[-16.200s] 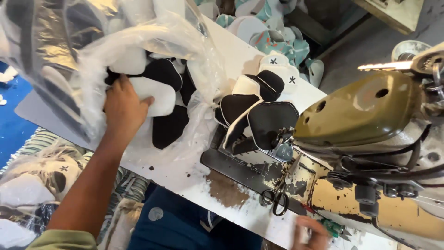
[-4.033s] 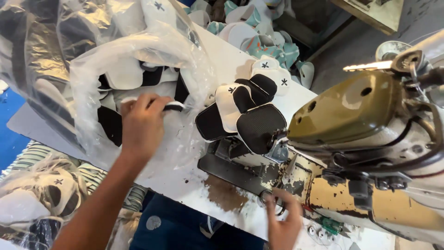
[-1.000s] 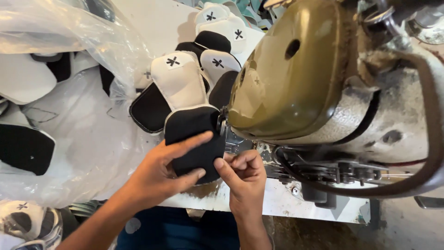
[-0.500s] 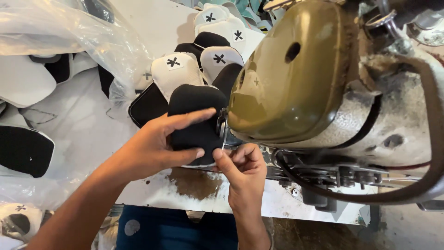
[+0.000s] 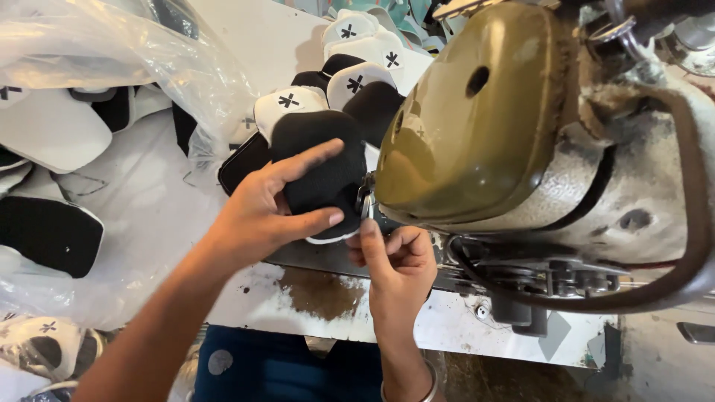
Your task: The person uses a sewing machine to stitch black and white shoe parts. They repeatedly pick up parts, align them under the needle, and sew them. The person also adjusts the thread on the machine and moves finished parts aside.
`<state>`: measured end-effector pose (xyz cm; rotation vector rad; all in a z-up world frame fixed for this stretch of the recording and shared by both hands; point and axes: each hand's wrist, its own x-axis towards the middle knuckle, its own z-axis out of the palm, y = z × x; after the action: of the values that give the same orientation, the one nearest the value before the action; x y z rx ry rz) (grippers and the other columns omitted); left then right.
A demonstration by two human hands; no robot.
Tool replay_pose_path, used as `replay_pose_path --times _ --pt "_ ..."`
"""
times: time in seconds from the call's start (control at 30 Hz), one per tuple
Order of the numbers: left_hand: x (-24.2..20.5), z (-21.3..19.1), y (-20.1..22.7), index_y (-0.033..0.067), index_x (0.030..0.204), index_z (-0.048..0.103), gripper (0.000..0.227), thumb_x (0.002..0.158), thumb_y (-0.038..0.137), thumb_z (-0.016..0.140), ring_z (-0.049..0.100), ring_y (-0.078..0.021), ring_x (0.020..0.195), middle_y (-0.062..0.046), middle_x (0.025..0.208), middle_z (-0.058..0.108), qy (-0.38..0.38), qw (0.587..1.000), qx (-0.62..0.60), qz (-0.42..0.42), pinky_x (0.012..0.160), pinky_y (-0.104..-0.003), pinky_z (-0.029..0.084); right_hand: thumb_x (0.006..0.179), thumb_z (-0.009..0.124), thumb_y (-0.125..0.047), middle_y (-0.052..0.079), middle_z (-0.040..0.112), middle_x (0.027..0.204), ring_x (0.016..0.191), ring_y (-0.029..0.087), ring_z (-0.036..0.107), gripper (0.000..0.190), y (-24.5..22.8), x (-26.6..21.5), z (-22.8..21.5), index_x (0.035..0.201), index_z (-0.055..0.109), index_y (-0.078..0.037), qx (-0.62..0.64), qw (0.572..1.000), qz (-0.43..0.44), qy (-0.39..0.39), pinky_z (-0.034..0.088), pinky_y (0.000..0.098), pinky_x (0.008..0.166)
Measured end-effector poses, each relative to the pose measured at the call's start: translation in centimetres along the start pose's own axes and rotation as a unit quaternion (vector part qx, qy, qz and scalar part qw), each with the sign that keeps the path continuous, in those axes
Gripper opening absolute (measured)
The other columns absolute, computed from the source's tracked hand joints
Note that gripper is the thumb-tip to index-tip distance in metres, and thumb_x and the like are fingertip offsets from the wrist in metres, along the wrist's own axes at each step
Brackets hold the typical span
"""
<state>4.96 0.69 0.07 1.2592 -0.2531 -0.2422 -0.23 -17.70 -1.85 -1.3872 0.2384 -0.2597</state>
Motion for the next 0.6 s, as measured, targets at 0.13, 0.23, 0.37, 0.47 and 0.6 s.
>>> replay_pose_path --times 0.13,0.23,0.37,0.47,0.6 --pt "-3.8 4.4 -2.6 0.0072 0.144 0.06 0.066 0.083 0.005 0.083 0.039 -0.0008 0.06 0.005 0.09 0.065 0.258 0.946 0.186 0.067 0.049 -0.018 0.033 0.089 0.075 0.0 0.001 0.061 0.075 0.066 0.014 0.071 0.029 0.0 -0.6 -0.7 0.084 0.048 -0.008 0.046 0.998 0.029 -0.036 0.059 0.0283 0.06" --pt "-6.7 5.8 -6.7 0.0064 0.144 0.064 0.048 0.097 0.005 0.073 0.032 0.0031 0.058 0.012 0.079 0.05 0.276 0.95 0.116 0.089 0.05 -0.018 0.026 0.087 0.08 0.008 0.002 0.059 0.081 0.07 0.007 0.057 0.034 0.2 -0.9 -0.8 0.089 0.05 -0.007 0.028 0.996 0.024 -0.083 0.05 0.0237 0.064" --pt "-5.2 3.4 -4.5 0.0049 0.131 0.069 0.036 0.095 0.005 0.074 0.033 0.0034 0.059 0.01 0.086 0.058 0.368 0.926 0.075 0.045 0.049 -0.017 0.026 0.086 0.079 0.006 0.004 0.063 0.075 0.064 0.013 0.065 0.036 0.1 -0.7 -0.4 0.082 0.047 -0.009 0.082 0.994 0.054 -0.055 0.055 0.0273 0.061" --pt "-4.6 1.5 -2.9 0.0048 0.125 0.068 0.031 0.094 0.004 0.072 0.053 0.0046 0.074 0.01 0.091 0.065 0.296 0.954 -0.005 0.05 0.063 -0.016 0.043 0.085 0.079 0.005 0.004 0.064 0.073 0.061 0.014 0.065 0.034 0.3 -0.4 -0.3 0.08 0.048 -0.009 0.075 0.995 0.062 -0.029 0.055 0.028 0.059" --pt "-5.4 1.4 -2.7 0.0078 0.126 0.071 0.032 0.094 0.005 0.076 0.041 0.003 0.069 0.009 0.09 0.058 0.282 0.953 0.092 0.058 0.058 -0.016 0.032 0.087 0.078 0.003 0.006 0.066 0.07 0.061 0.015 0.066 0.036 0.4 0.0 -0.2 0.079 0.046 -0.01 0.062 0.997 0.035 -0.016 0.054 0.028 0.057"
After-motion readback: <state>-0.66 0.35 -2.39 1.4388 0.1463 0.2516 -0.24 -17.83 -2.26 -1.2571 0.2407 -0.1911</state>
